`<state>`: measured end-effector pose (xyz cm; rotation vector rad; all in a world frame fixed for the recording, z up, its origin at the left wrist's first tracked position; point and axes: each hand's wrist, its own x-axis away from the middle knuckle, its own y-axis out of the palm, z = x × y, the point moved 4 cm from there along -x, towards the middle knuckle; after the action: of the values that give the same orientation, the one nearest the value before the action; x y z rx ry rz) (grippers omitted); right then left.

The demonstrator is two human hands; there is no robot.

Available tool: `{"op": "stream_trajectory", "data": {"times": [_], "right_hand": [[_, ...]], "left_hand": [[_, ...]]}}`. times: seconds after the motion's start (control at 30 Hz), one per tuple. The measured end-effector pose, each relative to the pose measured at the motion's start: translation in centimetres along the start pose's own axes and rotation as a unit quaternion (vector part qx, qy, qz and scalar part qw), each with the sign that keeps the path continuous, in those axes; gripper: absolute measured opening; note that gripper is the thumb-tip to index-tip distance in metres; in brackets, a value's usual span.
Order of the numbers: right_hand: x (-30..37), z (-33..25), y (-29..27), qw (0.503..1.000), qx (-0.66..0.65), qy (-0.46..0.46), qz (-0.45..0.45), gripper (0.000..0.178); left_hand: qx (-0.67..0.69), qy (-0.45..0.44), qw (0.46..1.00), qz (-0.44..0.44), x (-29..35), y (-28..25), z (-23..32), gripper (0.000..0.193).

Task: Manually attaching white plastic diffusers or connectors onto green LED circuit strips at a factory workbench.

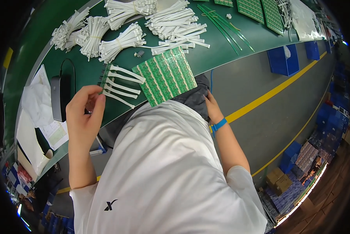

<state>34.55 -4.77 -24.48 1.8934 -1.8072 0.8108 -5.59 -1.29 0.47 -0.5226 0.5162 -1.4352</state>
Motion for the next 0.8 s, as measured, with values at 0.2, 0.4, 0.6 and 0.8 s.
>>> {"op": "stream_trajectory", "data": {"times": [0.2, 0.4, 0.6, 0.8], "right_hand": [[-7.6, 1.4, -2.2, 0.943, 0.315, 0.062, 0.084, 0.055], [-9.2, 3.7, -0.6, 0.931, 0.354, -0.077, 0.044, 0.065], [-4.0, -3.0, 2.8, 0.938, 0.346, -0.030, 0.018, 0.065], [-5.1, -5.4, -5.4, 0.964, 0.225, -0.071, 0.124, 0.039]], "left_hand": [[-0.017, -0.008, 1.000, 0.005, -0.4, 0.2, -0.6, 0.018], [-0.050, 0.051, 0.997, 0.017, -0.9, 0.2, -0.1, 0.018], [0.023, 0.037, 0.999, 0.004, -0.5, -0.3, 0.5, 0.016], [-0.041, 0.140, 0.989, 0.007, -3.0, 1.2, 1.8, 0.019]]}}
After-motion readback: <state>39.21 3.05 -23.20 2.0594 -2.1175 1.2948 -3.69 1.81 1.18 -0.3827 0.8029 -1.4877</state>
